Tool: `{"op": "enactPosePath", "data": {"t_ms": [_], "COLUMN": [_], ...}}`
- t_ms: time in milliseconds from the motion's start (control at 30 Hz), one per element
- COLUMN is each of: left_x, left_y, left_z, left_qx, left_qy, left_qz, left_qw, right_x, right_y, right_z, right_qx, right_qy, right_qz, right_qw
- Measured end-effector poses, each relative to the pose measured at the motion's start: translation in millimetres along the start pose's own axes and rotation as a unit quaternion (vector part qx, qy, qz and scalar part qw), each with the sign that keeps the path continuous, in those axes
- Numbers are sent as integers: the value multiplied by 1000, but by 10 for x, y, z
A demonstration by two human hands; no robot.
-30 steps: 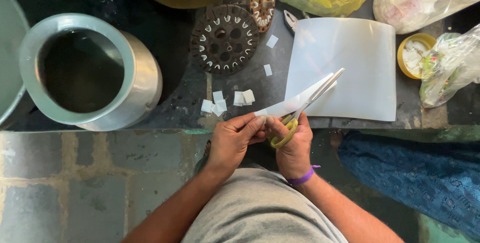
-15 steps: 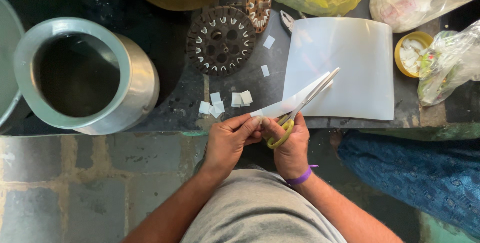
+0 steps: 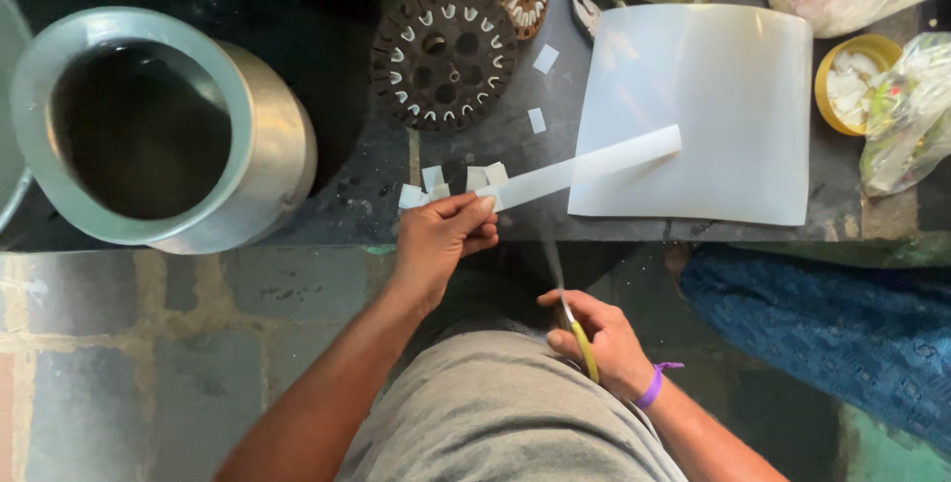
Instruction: The person uses scissors to cut a white plastic sheet into small rectangular pieces. The person repeatedly cuts the sheet into strips and then into smaller segments, placing the cut pieces on the work surface.
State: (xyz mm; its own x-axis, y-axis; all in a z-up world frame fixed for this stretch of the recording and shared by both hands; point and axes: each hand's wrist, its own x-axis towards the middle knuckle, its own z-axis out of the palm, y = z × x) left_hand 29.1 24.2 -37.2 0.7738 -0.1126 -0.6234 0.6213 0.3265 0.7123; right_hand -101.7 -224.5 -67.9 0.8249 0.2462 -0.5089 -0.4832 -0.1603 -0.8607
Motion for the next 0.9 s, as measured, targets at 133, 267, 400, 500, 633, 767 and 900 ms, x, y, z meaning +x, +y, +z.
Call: {"op": "enactPosePath", "data": {"t_ms": [133,267,400,500,633,767,900], "left_x": [31,3,26,37,43,27,26], "left_y": [40,35,18,-13,-22,3,-5], "left_z": [19,39,54,50,53,53,58], "left_qx": [2,21,16,13,9,13,3], "left_qy": [-4,-2,-5,-2,-4,0,-5], "left_qz": [-10,-15,-21,-23,-29,-37,-41], "left_qw": [1000,1000,1000,1000,1000,999,999], "right_x": [166,353,416,409,430,430,423], "right_y": [-215,-446,-525,-486,-395,-304,-257], "right_z": [96,219,323,352,361,351,338], "right_qx": [-31,121,148,137,142,142,135], "right_qy": [-21,-22,-20,-13,0,7,8], "right_qz": [41,41,41,41,31,16,11], "right_qw": [998,992,988,990,989,990,991]}}
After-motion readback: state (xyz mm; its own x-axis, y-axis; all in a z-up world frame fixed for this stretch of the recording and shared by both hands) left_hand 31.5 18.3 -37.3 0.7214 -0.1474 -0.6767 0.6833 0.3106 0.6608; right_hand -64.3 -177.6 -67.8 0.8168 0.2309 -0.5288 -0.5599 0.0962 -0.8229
